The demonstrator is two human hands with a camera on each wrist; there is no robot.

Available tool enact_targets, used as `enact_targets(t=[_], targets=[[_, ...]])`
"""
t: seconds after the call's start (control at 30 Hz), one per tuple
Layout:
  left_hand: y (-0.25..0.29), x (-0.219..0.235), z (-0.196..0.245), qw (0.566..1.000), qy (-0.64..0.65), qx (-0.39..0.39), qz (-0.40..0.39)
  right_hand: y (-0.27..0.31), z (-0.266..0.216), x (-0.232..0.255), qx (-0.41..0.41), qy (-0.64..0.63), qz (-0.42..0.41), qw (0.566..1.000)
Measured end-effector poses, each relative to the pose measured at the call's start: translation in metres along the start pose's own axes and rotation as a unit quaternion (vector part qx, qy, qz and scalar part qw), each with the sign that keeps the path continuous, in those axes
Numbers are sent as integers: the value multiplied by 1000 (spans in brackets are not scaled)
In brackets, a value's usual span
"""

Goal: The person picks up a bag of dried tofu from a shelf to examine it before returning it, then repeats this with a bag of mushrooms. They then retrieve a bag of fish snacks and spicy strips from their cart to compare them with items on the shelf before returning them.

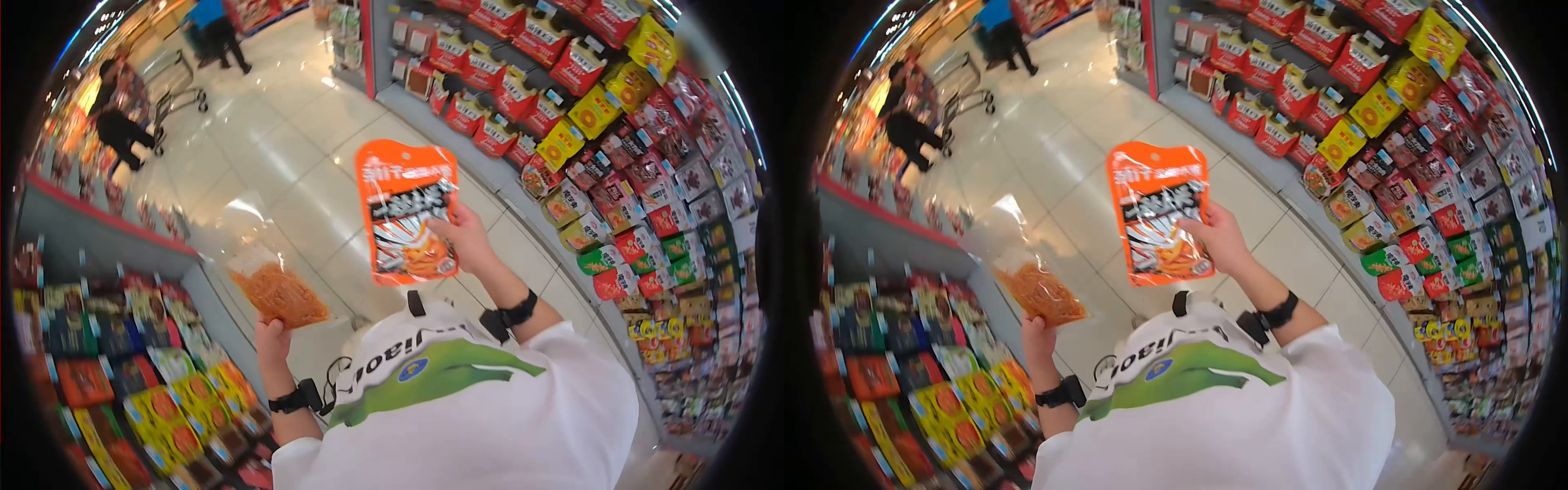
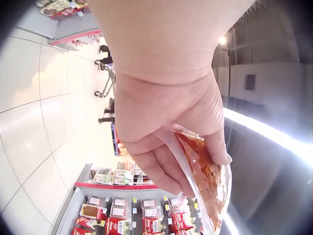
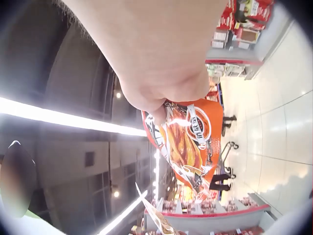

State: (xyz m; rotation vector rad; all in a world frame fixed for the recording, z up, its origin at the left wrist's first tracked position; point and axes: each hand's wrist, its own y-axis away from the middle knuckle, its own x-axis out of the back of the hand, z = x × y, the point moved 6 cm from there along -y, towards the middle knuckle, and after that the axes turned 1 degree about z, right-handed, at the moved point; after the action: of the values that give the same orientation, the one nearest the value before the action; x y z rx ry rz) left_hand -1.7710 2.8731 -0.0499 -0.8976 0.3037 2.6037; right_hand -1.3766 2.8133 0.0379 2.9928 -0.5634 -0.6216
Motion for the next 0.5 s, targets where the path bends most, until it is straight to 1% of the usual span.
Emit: enact_targets(t=[0.03,0.07,0.1,0.13,0.2,0.23,0.3,0.37,0.43,0.5], targets=[[-21,10,9,1000,7,19,-19,1,1,-7,19,3,8,1000],[-50,14,20,999,6,22,-35,-3,3,0,21,-7,54,998],[-76,14,26,997,-8,47,-60,-8,3,8,19,-21,99,995],[-100,16,32,993,-24,74,-84,-14,3,8,27,-26,112,993],[-149,7,38,989,-39,95,-108,-27,3,20,41,-64,179,981],[-173,4,40,986,-48,103,-121,-36,5,22,45,-68,189,978],[-205,12,36,983,-44,118,-134,-44,15,24,60,-81,233,967],[-246,7,33,981,-39,135,-137,-72,27,32,65,-96,252,961],[-294,-2,28,974,-16,173,-144,-108,33,37,59,-114,277,952],[-345,1,18,972,-33,176,-151,-152,33,47,64,-115,290,948]])
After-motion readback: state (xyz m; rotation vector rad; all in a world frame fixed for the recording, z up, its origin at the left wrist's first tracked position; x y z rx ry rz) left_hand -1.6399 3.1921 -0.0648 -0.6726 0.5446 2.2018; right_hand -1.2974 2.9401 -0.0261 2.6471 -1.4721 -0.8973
